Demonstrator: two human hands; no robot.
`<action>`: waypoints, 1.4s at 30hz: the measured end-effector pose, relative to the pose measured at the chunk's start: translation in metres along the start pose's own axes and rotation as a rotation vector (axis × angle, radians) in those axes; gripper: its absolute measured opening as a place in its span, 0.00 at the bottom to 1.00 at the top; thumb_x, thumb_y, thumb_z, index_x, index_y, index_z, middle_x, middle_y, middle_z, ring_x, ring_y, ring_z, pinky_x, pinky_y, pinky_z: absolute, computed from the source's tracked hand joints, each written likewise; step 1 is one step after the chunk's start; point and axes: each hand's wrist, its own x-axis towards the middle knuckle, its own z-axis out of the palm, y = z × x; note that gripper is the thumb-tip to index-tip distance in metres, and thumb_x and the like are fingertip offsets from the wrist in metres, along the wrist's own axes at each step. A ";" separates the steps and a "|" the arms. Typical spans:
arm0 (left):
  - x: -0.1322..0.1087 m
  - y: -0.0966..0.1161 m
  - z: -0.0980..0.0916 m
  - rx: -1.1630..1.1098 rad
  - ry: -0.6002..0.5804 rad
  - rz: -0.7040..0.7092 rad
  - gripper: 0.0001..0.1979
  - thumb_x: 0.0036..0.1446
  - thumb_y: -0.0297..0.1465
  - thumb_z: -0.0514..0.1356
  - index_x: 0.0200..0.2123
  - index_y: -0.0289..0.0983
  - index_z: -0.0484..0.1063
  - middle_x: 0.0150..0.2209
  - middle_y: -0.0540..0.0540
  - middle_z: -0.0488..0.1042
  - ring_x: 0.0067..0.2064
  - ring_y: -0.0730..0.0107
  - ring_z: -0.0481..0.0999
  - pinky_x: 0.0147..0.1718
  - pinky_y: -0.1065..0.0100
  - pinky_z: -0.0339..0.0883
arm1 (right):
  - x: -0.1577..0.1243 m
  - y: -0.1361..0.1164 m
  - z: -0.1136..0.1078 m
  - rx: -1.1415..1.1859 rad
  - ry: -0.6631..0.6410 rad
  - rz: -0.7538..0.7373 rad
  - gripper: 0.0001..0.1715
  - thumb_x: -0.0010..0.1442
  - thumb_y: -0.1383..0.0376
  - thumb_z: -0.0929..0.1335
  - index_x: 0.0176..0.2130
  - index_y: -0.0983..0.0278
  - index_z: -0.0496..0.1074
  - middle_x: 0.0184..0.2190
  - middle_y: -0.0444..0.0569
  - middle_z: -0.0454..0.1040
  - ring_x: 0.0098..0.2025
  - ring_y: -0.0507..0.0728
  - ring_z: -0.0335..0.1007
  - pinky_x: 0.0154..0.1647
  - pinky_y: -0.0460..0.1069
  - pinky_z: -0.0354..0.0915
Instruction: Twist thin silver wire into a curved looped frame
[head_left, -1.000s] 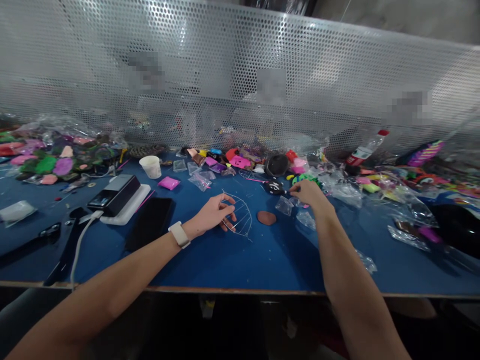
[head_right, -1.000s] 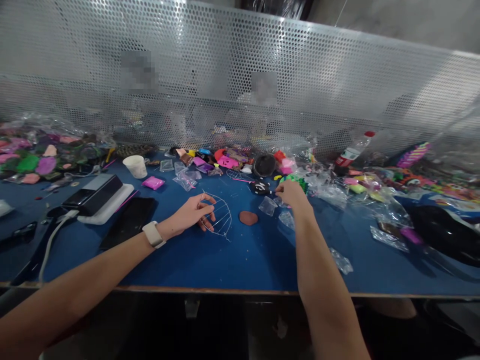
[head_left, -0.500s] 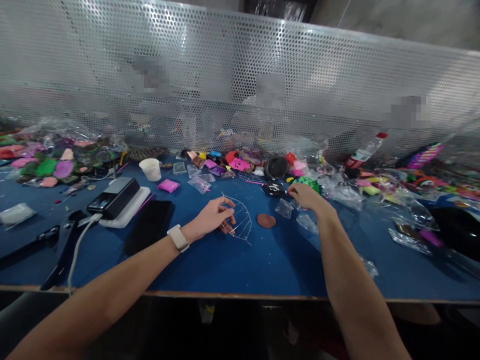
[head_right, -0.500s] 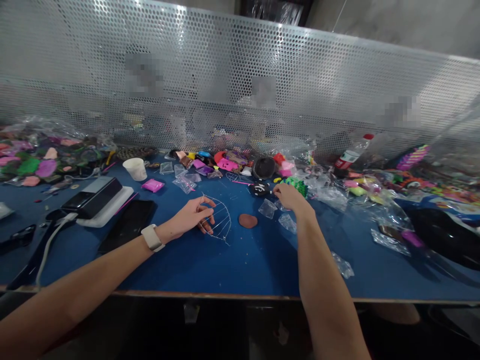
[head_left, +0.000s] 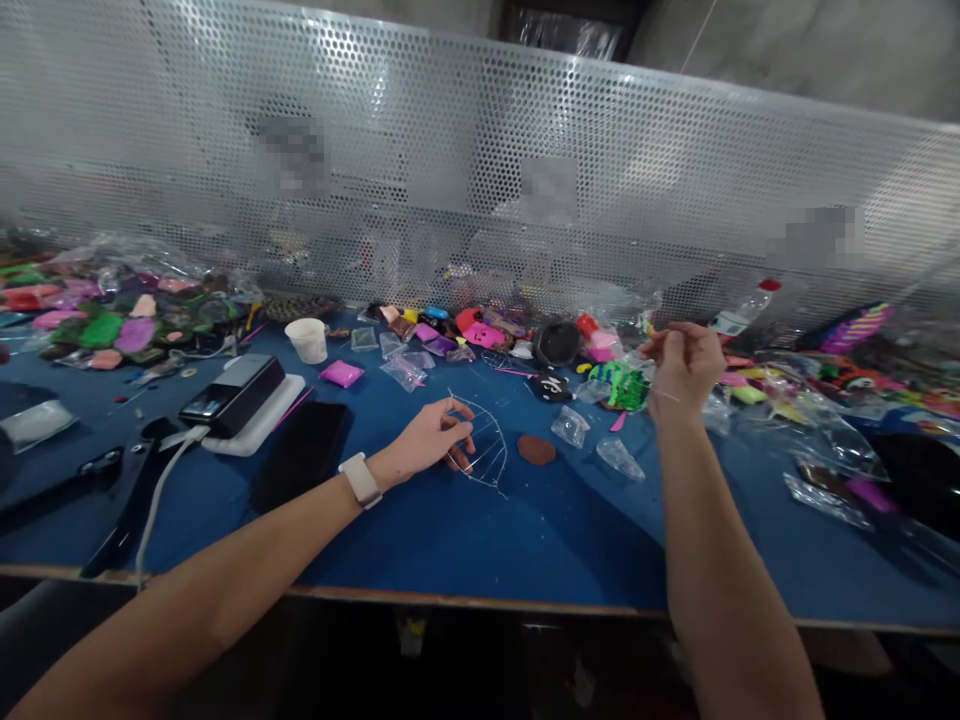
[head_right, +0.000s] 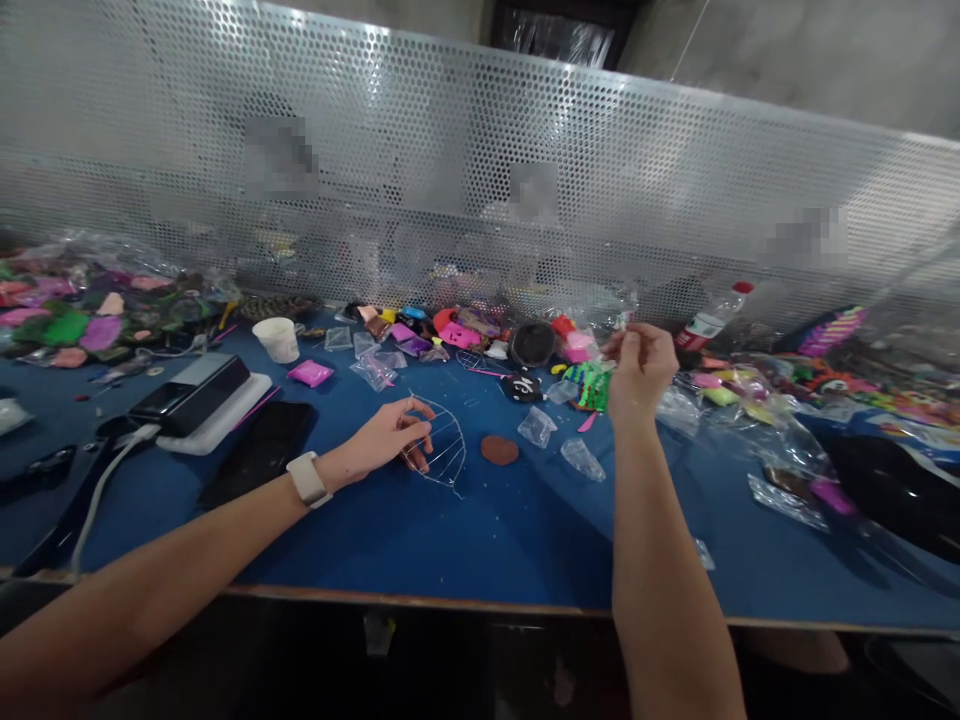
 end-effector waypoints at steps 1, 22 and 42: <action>0.000 0.000 0.000 -0.004 0.001 0.002 0.16 0.72 0.38 0.66 0.54 0.37 0.69 0.34 0.46 0.81 0.28 0.65 0.84 0.30 0.63 0.79 | 0.000 -0.003 0.004 0.077 0.024 0.003 0.17 0.62 0.50 0.71 0.43 0.57 0.68 0.33 0.49 0.75 0.26 0.55 0.71 0.29 0.53 0.68; 0.015 -0.014 -0.007 0.215 0.248 0.319 0.06 0.72 0.33 0.59 0.46 0.38 0.72 0.40 0.45 0.81 0.35 0.66 0.83 0.34 0.67 0.73 | -0.128 -0.108 0.070 -0.277 -0.707 -0.371 0.13 0.75 0.54 0.68 0.44 0.54 0.82 0.41 0.53 0.86 0.42 0.64 0.83 0.53 0.59 0.77; 0.019 -0.003 -0.007 -0.413 0.499 0.151 0.05 0.65 0.25 0.68 0.41 0.34 0.74 0.31 0.49 0.73 0.31 0.71 0.78 0.34 0.66 0.77 | -0.105 -0.094 0.065 -0.399 -0.409 -0.485 0.13 0.67 0.59 0.71 0.36 0.62 0.85 0.14 0.36 0.58 0.16 0.49 0.56 0.25 0.48 0.56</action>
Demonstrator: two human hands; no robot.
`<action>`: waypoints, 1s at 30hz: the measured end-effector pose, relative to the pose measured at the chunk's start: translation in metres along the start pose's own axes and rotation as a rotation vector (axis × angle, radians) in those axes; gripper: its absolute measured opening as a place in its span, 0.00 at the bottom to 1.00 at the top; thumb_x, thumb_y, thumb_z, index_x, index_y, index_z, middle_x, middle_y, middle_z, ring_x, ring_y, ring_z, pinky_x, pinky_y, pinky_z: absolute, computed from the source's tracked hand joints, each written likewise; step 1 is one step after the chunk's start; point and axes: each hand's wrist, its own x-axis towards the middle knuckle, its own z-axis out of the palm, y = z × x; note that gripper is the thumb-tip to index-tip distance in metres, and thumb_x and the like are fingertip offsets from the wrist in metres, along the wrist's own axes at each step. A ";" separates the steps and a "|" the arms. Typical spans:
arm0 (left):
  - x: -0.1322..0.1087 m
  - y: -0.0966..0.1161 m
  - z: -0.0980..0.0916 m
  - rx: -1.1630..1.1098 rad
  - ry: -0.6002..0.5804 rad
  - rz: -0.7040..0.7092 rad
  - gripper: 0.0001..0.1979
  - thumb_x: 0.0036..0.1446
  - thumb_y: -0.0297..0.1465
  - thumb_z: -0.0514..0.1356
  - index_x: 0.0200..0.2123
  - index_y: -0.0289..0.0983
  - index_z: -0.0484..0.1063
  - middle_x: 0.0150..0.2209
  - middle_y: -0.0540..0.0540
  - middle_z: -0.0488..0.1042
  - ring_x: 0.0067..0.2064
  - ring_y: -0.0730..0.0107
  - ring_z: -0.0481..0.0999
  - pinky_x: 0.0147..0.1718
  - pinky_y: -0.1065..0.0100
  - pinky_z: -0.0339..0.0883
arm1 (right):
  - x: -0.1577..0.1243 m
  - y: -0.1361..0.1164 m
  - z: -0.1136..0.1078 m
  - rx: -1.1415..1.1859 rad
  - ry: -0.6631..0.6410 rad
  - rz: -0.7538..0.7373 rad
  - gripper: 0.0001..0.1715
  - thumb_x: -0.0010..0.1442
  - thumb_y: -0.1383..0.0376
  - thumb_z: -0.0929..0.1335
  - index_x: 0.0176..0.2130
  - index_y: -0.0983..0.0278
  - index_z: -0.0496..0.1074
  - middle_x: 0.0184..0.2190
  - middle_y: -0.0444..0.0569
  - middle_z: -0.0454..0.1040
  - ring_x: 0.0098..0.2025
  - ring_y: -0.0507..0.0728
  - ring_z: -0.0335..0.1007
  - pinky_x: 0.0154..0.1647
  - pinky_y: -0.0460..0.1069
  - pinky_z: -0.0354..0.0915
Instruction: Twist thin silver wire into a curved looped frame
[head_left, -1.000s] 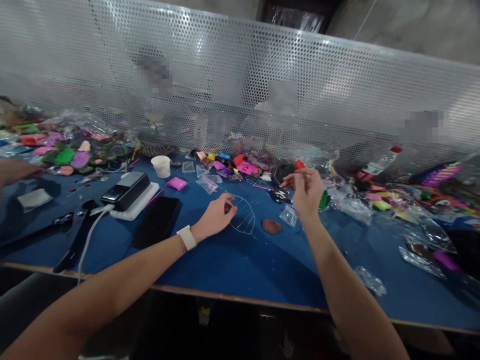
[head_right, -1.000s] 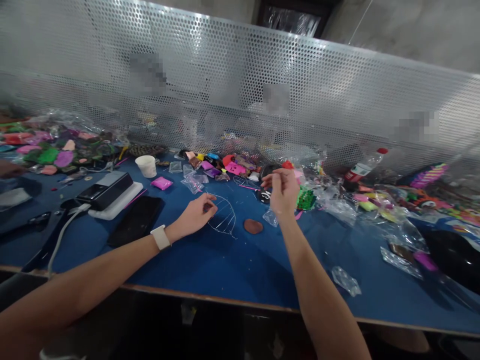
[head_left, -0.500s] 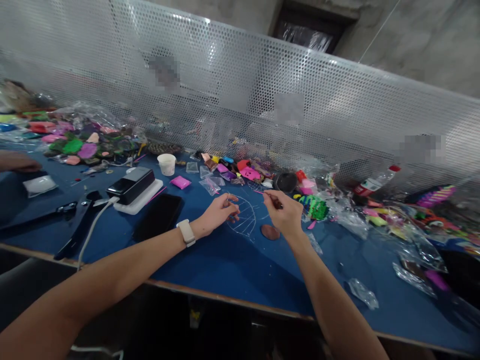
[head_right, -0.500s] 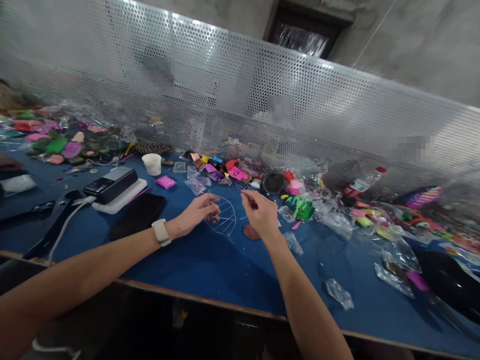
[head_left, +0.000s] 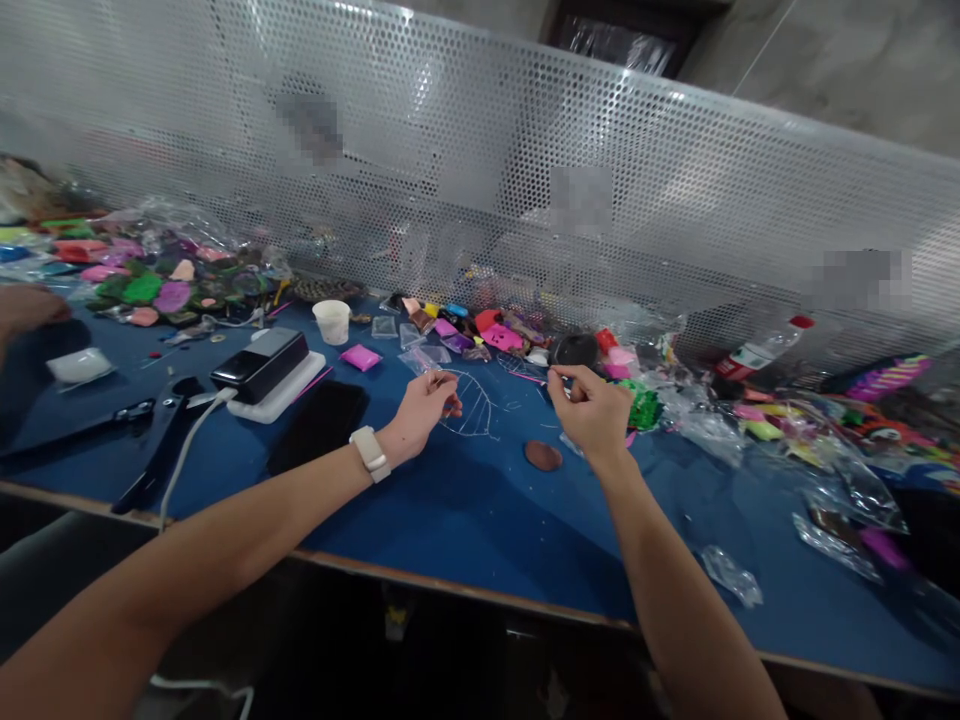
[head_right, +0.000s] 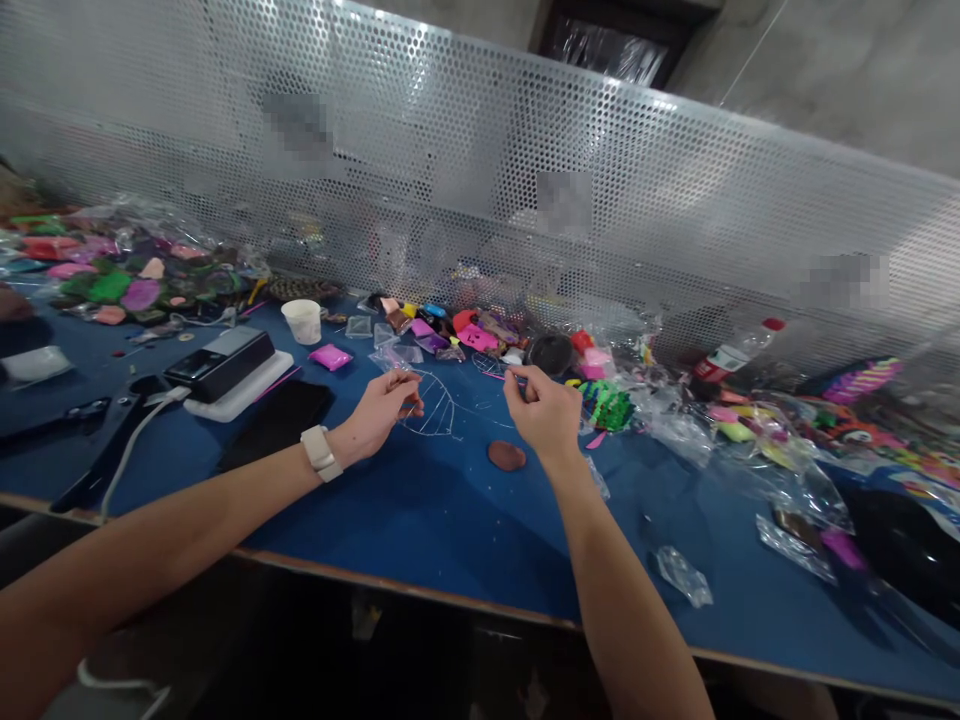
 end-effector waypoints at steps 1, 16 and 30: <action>0.000 0.000 -0.001 0.007 0.014 0.016 0.04 0.65 0.25 0.67 0.40 0.34 0.74 0.30 0.49 0.73 0.30 0.71 0.78 0.34 0.66 0.77 | 0.001 0.001 -0.001 -0.008 0.006 -0.003 0.13 0.67 0.59 0.72 0.36 0.62 0.85 0.14 0.36 0.58 0.16 0.49 0.56 0.25 0.48 0.56; 0.004 0.001 -0.003 0.042 0.037 0.181 0.03 0.66 0.24 0.65 0.39 0.35 0.74 0.32 0.50 0.73 0.29 0.73 0.76 0.33 0.67 0.74 | 0.001 -0.006 -0.001 -0.016 0.133 0.017 0.15 0.69 0.56 0.71 0.38 0.62 0.85 0.15 0.36 0.57 0.17 0.50 0.54 0.25 0.48 0.57; -0.005 0.008 0.000 -0.054 -0.045 0.148 0.05 0.68 0.27 0.66 0.42 0.37 0.71 0.38 0.49 0.72 0.29 0.75 0.76 0.28 0.68 0.74 | -0.008 -0.016 0.010 0.088 0.042 0.032 0.18 0.71 0.53 0.71 0.40 0.62 0.87 0.15 0.37 0.58 0.18 0.50 0.55 0.24 0.47 0.57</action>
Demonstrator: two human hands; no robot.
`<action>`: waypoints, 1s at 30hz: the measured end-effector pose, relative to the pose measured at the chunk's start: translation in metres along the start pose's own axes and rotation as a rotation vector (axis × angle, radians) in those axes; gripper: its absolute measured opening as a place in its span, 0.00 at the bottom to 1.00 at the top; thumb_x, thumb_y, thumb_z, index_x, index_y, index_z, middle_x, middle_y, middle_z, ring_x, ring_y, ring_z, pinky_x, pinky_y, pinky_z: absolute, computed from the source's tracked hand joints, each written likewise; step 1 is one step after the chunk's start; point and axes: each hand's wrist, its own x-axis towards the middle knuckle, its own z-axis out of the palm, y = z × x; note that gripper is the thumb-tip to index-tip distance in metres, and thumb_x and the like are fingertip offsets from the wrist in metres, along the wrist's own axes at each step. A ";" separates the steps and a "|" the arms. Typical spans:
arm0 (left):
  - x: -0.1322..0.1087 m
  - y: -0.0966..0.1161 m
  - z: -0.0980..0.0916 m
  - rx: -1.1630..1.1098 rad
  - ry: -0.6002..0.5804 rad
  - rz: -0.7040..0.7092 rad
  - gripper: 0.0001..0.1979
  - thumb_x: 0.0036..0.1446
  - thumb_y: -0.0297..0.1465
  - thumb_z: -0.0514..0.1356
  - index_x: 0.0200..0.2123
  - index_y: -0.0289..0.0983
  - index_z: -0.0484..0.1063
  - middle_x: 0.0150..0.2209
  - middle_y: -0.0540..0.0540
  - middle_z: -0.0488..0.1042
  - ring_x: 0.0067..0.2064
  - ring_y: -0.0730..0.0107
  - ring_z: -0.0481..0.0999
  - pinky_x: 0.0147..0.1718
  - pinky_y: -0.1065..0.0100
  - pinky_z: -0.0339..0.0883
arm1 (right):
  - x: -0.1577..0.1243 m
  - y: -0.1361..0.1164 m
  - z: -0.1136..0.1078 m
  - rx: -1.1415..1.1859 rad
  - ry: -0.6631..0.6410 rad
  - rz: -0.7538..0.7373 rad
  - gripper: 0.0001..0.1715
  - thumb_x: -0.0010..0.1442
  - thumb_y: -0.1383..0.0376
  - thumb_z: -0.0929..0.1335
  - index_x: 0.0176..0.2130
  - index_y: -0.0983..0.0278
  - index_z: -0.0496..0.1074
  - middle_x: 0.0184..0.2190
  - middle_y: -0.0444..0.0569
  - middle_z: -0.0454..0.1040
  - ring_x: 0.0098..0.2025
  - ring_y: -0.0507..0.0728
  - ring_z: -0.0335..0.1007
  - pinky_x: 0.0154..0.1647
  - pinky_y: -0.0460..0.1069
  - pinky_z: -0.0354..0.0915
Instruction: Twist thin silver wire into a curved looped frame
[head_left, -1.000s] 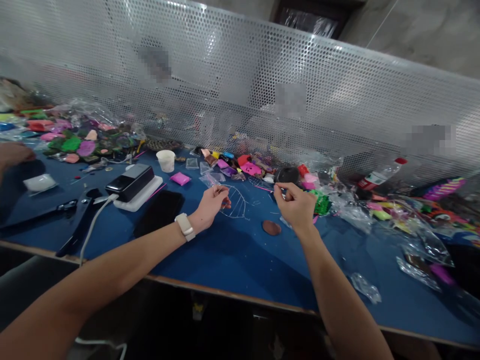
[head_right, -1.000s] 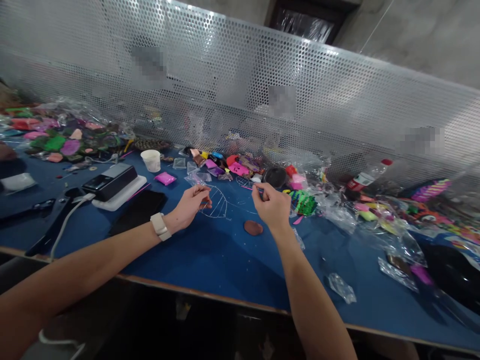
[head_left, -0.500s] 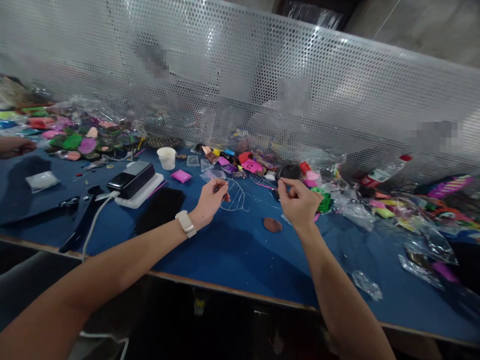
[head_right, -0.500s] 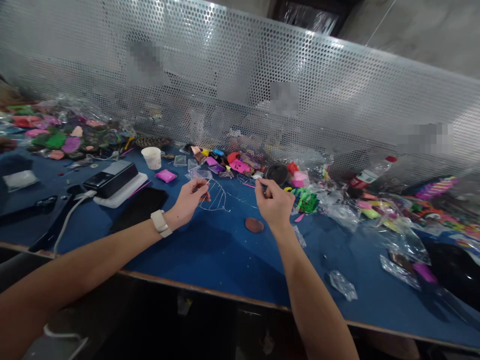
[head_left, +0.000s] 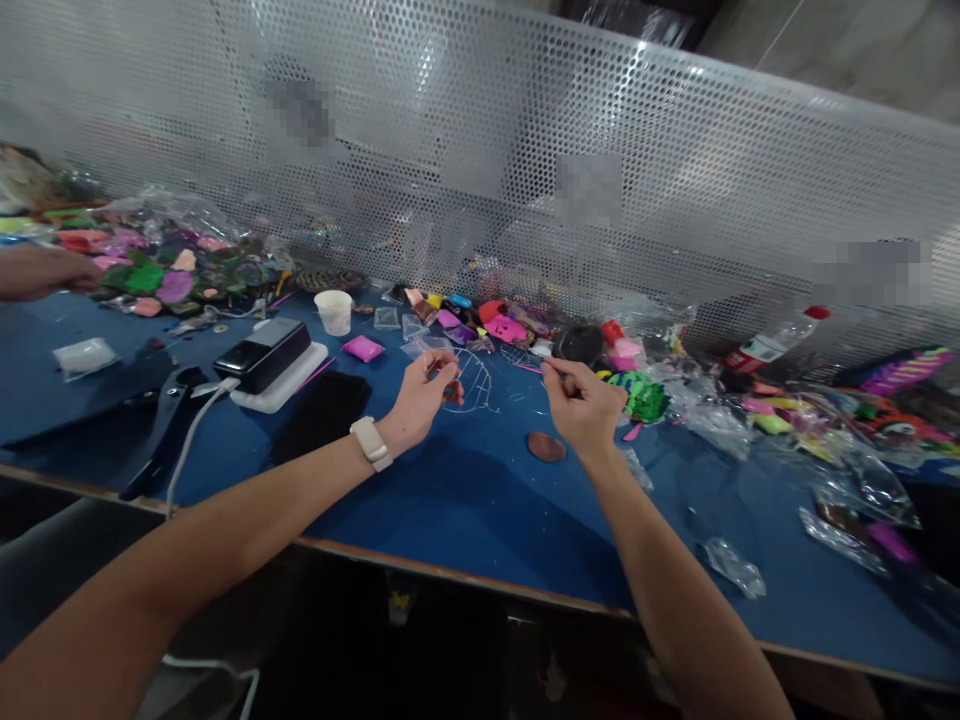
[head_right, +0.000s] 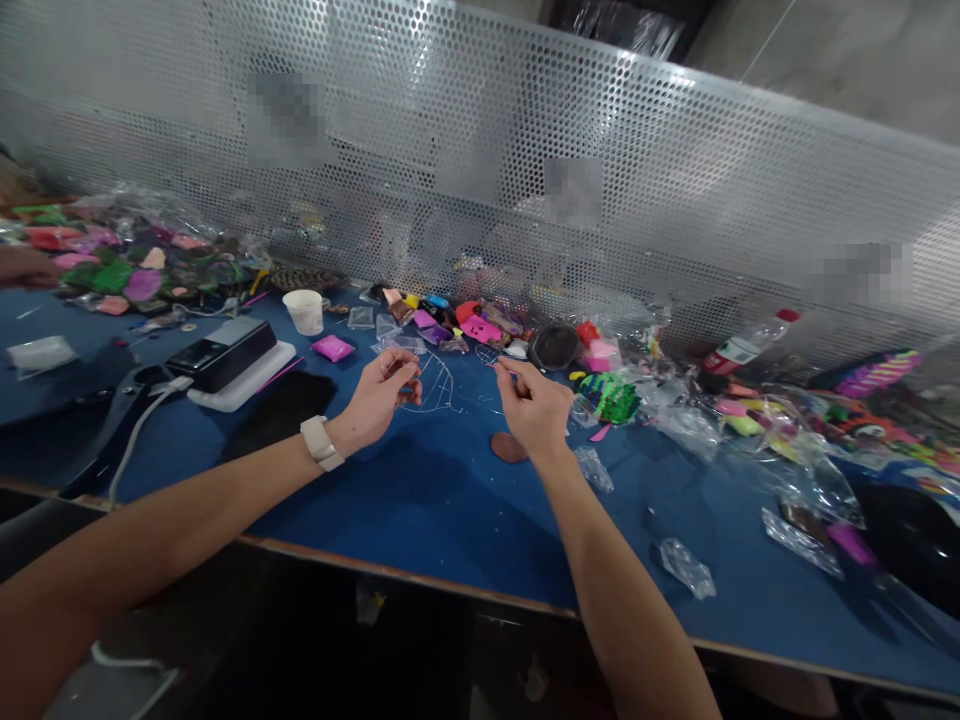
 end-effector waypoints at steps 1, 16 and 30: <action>0.000 0.001 0.000 -0.018 -0.007 -0.011 0.06 0.68 0.28 0.67 0.42 0.37 0.71 0.38 0.49 0.72 0.29 0.75 0.76 0.28 0.68 0.74 | 0.001 -0.001 0.000 0.020 0.007 0.026 0.18 0.70 0.53 0.71 0.40 0.62 0.87 0.15 0.37 0.58 0.18 0.50 0.54 0.24 0.48 0.57; 0.004 0.007 -0.004 -0.188 -0.050 -0.142 0.12 0.66 0.32 0.71 0.39 0.37 0.70 0.39 0.48 0.75 0.28 0.76 0.77 0.26 0.70 0.74 | 0.006 -0.007 -0.002 0.288 0.176 0.292 0.22 0.74 0.44 0.68 0.47 0.60 0.75 0.18 0.39 0.67 0.15 0.54 0.63 0.18 0.50 0.56; 0.003 0.007 -0.003 -0.122 -0.077 -0.083 0.11 0.67 0.33 0.70 0.40 0.37 0.71 0.40 0.48 0.75 0.26 0.77 0.77 0.24 0.69 0.75 | 0.006 -0.004 0.005 0.498 0.008 0.456 0.26 0.65 0.42 0.75 0.37 0.59 0.72 0.18 0.39 0.72 0.15 0.54 0.71 0.16 0.48 0.66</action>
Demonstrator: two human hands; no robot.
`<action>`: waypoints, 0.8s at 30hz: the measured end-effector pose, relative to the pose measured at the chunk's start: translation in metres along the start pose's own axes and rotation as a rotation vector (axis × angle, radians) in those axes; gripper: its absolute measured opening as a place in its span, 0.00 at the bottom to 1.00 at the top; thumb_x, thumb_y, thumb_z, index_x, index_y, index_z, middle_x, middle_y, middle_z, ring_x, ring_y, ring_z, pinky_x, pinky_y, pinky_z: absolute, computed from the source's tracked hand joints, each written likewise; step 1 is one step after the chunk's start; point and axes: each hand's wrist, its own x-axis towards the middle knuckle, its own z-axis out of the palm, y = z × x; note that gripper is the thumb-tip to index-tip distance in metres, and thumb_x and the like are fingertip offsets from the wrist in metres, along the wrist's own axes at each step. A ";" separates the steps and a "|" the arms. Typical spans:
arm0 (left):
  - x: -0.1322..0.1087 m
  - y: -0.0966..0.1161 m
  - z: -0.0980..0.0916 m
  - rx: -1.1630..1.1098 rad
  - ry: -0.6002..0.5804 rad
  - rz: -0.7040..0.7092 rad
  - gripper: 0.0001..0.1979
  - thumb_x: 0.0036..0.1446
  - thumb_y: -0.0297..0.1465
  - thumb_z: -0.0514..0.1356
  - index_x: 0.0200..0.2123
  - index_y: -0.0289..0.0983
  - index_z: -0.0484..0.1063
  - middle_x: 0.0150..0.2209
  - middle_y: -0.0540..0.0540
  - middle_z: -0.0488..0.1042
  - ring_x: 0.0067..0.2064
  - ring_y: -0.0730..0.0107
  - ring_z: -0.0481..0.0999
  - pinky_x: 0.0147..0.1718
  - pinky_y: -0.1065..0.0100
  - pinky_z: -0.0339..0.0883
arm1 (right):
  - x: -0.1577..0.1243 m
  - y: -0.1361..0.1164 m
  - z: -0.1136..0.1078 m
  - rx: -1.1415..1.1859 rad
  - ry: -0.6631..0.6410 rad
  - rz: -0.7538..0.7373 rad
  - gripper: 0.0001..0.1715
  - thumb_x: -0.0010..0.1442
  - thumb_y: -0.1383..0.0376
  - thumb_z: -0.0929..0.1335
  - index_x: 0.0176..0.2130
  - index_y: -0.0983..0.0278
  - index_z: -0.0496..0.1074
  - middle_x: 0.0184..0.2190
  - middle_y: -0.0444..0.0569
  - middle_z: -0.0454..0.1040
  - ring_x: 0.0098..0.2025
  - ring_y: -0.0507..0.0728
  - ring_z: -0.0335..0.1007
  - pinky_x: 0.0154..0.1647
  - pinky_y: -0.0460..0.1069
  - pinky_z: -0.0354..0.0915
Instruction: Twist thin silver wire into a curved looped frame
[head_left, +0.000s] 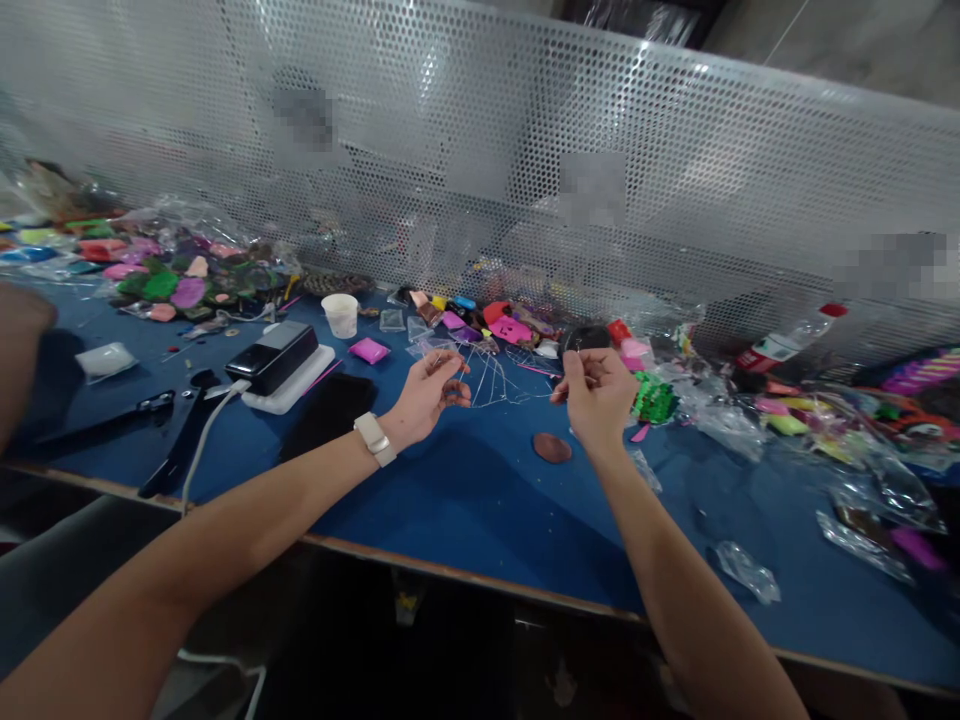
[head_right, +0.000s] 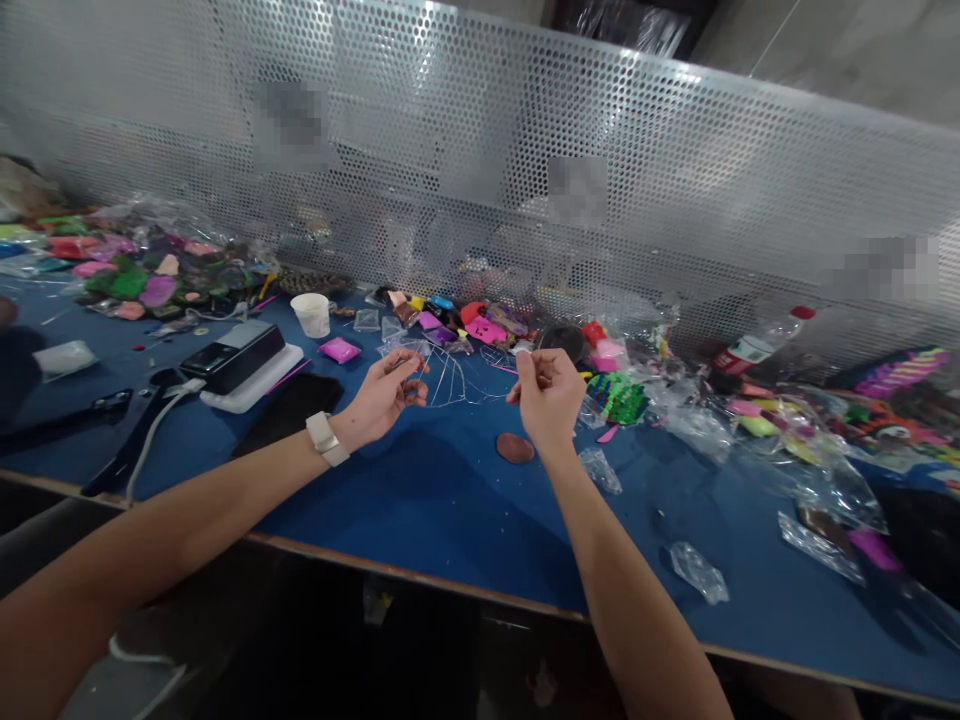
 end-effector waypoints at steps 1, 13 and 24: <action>0.000 0.000 0.000 0.012 0.001 0.005 0.11 0.66 0.33 0.70 0.41 0.37 0.72 0.40 0.48 0.75 0.26 0.77 0.77 0.24 0.69 0.75 | -0.001 0.000 -0.001 -0.004 -0.019 -0.028 0.24 0.66 0.42 0.75 0.39 0.59 0.74 0.20 0.40 0.74 0.17 0.55 0.73 0.18 0.49 0.69; 0.001 0.003 -0.005 0.078 -0.016 0.086 0.13 0.60 0.33 0.73 0.46 0.34 0.81 0.41 0.44 0.79 0.30 0.75 0.78 0.25 0.71 0.70 | -0.008 0.002 -0.004 -0.163 -0.127 -0.282 0.14 0.72 0.53 0.72 0.47 0.59 0.84 0.25 0.44 0.82 0.23 0.56 0.81 0.28 0.52 0.78; 0.005 -0.002 -0.005 0.177 0.033 0.079 0.06 0.61 0.27 0.71 0.42 0.34 0.82 0.40 0.42 0.82 0.30 0.75 0.76 0.28 0.70 0.69 | -0.010 -0.002 -0.004 -0.020 -0.082 -0.181 0.21 0.74 0.46 0.70 0.52 0.58 0.79 0.21 0.40 0.76 0.18 0.54 0.73 0.20 0.50 0.71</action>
